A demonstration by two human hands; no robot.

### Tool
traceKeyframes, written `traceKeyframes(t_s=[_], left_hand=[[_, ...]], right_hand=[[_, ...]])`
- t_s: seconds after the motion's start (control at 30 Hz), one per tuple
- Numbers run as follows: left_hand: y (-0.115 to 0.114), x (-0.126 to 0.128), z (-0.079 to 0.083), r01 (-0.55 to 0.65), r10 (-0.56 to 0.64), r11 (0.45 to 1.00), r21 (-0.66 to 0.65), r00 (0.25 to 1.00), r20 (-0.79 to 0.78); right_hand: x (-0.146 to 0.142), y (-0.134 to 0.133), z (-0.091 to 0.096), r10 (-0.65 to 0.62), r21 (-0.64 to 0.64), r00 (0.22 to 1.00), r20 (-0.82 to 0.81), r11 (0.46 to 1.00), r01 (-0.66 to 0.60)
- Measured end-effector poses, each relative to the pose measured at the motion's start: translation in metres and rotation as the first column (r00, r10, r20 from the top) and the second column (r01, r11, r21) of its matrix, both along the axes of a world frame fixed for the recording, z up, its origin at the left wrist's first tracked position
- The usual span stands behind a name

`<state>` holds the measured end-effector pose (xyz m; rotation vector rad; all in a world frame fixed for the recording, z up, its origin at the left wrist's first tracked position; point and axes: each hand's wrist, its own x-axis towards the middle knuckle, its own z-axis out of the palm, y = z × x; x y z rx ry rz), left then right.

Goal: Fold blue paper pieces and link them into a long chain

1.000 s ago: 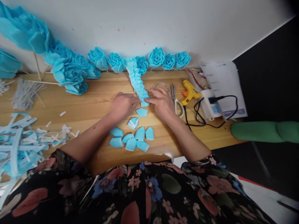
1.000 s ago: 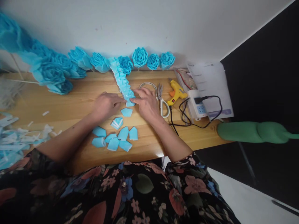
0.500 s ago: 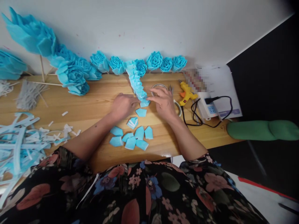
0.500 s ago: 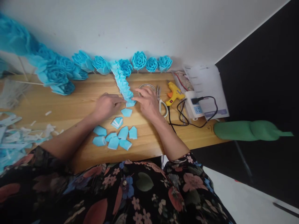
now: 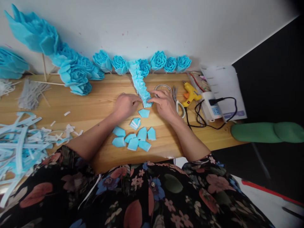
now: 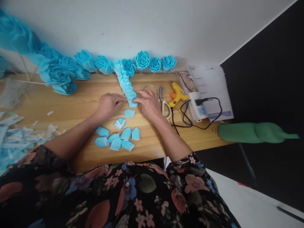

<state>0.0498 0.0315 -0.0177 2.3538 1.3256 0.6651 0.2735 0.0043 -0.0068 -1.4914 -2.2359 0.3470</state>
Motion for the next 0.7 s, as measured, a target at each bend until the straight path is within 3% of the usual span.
traceKeyframes(t_s=[0.17, 0.43, 0.57, 0.7], left_hand=[[0.001, 0.0, -0.001, -0.062, 0.066, 0.997, -0.049, 0.994, 0.086], [0.001, 0.0, -0.001, -0.03, 0.035, 0.999, -0.042, 0.993, 0.116], [0.002, 0.0, -0.002, -0.055, 0.063, 0.997, -0.056, 0.987, 0.148], [0.003, 0.001, -0.002, -0.094, 0.109, 0.991, -0.091, 0.977, 0.182]], right_hand=[[0.003, 0.001, -0.006, 0.042, 0.06, 0.999, -0.009, 0.997, -0.042], [0.004, 0.0, -0.003, 0.067, 0.296, 0.984, -0.163, 0.955, -0.016], [-0.001, -0.01, 0.007, 0.077, 0.289, 0.995, -0.06, 0.956, -0.056], [-0.003, -0.021, 0.02, 0.208, 0.201, 0.977, 0.054, 0.956, -0.215]])
